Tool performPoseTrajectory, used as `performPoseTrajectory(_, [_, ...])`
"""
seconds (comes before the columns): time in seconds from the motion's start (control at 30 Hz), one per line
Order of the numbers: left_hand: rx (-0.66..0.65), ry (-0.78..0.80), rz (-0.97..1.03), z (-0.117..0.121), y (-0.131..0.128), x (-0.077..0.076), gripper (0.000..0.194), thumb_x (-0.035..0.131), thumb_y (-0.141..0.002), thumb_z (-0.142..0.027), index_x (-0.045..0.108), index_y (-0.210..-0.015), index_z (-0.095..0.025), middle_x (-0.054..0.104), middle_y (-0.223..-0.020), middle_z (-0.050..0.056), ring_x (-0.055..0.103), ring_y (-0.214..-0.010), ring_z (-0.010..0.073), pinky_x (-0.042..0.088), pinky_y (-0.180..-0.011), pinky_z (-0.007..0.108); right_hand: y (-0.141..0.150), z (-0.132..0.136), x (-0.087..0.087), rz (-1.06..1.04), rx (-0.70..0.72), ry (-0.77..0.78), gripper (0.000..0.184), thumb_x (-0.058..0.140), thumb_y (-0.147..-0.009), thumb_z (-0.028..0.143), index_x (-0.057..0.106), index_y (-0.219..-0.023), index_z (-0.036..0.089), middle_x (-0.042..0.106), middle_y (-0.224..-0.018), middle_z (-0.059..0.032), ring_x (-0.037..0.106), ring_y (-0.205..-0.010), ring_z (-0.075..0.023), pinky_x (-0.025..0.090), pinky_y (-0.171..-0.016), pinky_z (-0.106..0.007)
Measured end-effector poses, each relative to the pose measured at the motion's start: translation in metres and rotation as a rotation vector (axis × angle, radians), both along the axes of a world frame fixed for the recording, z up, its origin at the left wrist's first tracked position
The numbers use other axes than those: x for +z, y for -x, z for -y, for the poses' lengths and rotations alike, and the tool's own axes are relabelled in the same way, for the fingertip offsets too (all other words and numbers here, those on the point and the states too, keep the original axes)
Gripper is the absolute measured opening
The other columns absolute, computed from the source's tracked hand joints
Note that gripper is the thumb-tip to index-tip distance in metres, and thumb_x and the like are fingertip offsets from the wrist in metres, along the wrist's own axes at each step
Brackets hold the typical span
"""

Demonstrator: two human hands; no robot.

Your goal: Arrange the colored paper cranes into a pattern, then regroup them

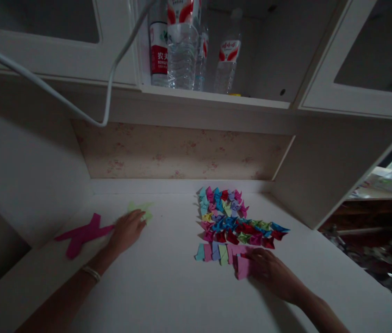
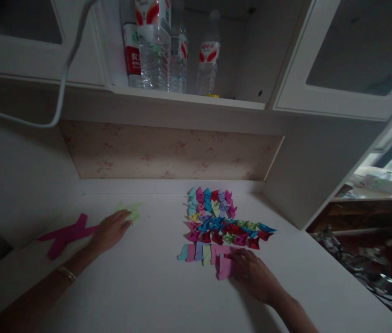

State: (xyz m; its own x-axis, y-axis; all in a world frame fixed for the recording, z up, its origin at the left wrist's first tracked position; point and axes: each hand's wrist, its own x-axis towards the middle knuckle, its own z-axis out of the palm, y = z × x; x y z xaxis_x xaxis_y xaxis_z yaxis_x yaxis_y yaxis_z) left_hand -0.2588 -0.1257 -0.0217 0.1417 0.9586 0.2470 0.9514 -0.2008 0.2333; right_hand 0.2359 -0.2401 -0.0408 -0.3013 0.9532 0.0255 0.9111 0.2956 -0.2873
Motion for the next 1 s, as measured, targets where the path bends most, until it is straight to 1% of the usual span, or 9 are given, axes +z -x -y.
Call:
performPoseTrajectory(0.1, [-0.238, 0.015, 0.120, 0.028, -0.059, 0.002, 0.030, 0.039, -0.093, -0.027, 0.064, -0.109, -0.020, 0.065, -0.112, 0.006, 0.055, -0.109, 0.0179, 0.037, -0.103, 0.031, -0.003, -0.003, -0.004, -0.007, 0.009, 0.041, 0.054, 0.057, -0.082, 0.050, 0.056, -0.130, 0.026, 0.048, -0.140, -0.0114, 0.045, -0.128, -0.0288, 0.037, -0.106, -0.043])
performPoseTrajectory(0.17, [-0.379, 0.038, 0.191, 0.047, -0.101, 0.000, 0.029, 0.042, -0.092, -0.029, 0.062, -0.113, -0.022, 0.061, -0.117, 0.005, 0.054, -0.111, 0.0168, 0.038, -0.101, 0.028, -0.004, -0.005, -0.005, -0.014, -0.002, 0.068, 0.058, 0.054, -0.082, 0.053, 0.054, -0.132, 0.024, 0.046, -0.142, -0.0125, 0.042, -0.130, -0.0294, 0.035, -0.107, -0.044])
performPoseTrajectory(0.23, [-0.425, 0.073, 0.227, 0.062, -0.138, -0.003, 0.035, 0.047, -0.090, -0.034, 0.058, -0.122, -0.022, 0.054, -0.130, 0.006, 0.050, -0.117, 0.0186, 0.037, -0.102, 0.029, -0.002, -0.005, -0.001, -0.012, 0.001, 0.092, 0.059, 0.053, -0.083, 0.055, 0.052, -0.133, 0.025, 0.047, -0.141, -0.0119, 0.044, -0.128, -0.0287, 0.035, -0.106, -0.042])
performPoseTrajectory(0.37, [-0.439, 0.132, 0.194, 0.071, -0.184, -0.009, 0.041, 0.051, -0.089, -0.035, 0.054, -0.127, -0.021, 0.057, -0.128, 0.009, 0.048, -0.119, 0.0227, 0.035, -0.103, 0.034, 0.008, -0.002, 0.011, 0.061, -0.024, 0.129, 0.065, 0.056, -0.079, 0.058, 0.048, -0.136, 0.027, 0.057, -0.128, -0.0113, 0.055, -0.113, -0.0295, 0.042, -0.096, -0.044])
performPoseTrajectory(0.47, [-0.431, 0.155, 0.157, 0.070, -0.196, -0.013, 0.036, 0.055, -0.086, -0.031, 0.059, -0.120, -0.020, 0.063, -0.117, 0.009, 0.052, -0.113, 0.0249, 0.038, -0.097, 0.037, 0.015, 0.001, 0.014, 0.112, -0.032, 0.132, 0.065, 0.057, -0.078, 0.057, 0.049, -0.135, 0.028, 0.059, -0.122, -0.0113, 0.056, -0.108, -0.0299, 0.044, -0.090, -0.045])
performPoseTrajectory(0.67, [-0.502, 0.178, 0.185, 0.082, -0.196, -0.014, 0.039, 0.056, -0.084, -0.021, 0.058, -0.122, -0.029, 0.066, -0.110, 0.004, 0.055, -0.103, 0.0222, 0.038, -0.091, 0.035, 0.021, -0.004, 0.010, 0.011, 0.046, 0.127, 0.072, 0.064, -0.073, 0.052, 0.049, -0.135, 0.018, 0.044, -0.142, -0.0162, 0.041, -0.128, -0.0306, 0.035, -0.104, -0.042])
performPoseTrajectory(0.8, [-0.540, 0.196, 0.224, 0.099, -0.192, -0.013, 0.031, 0.057, -0.083, -0.022, 0.061, -0.113, -0.029, 0.066, -0.110, 0.001, 0.056, -0.101, 0.0213, 0.039, -0.088, 0.033, 0.028, 0.000, 0.013, -0.094, 0.060, 0.150, 0.067, 0.063, -0.075, 0.047, 0.051, -0.132, 0.016, 0.055, -0.131, -0.0155, 0.052, -0.117, -0.0290, 0.039, -0.100, -0.040])
performPoseTrajectory(0.93, [-0.540, 0.213, 0.230, 0.116, -0.184, -0.014, 0.029, 0.055, -0.083, -0.017, 0.061, -0.110, -0.027, 0.066, -0.108, 0.001, 0.056, -0.103, 0.0206, 0.040, -0.089, 0.033, 0.043, 0.013, 0.019, -0.047, 0.049, 0.144, 0.071, 0.064, -0.074, 0.047, 0.046, -0.137, 0.018, 0.060, -0.122, -0.0142, 0.056, -0.107, -0.0295, 0.041, -0.091, -0.041])
performPoseTrajectory(1.0, [-0.558, 0.222, 0.249, 0.124, -0.179, -0.013, 0.033, 0.051, -0.083, -0.012, 0.061, -0.111, -0.026, 0.067, -0.108, 0.002, 0.056, -0.103, 0.0197, 0.040, -0.091, 0.033, 0.055, 0.018, 0.020, -0.002, 0.088, 0.153, 0.054, 0.061, -0.077, 0.044, 0.057, -0.125, 0.019, 0.063, -0.114, -0.0121, 0.057, -0.101, -0.0281, 0.042, -0.088, -0.039])
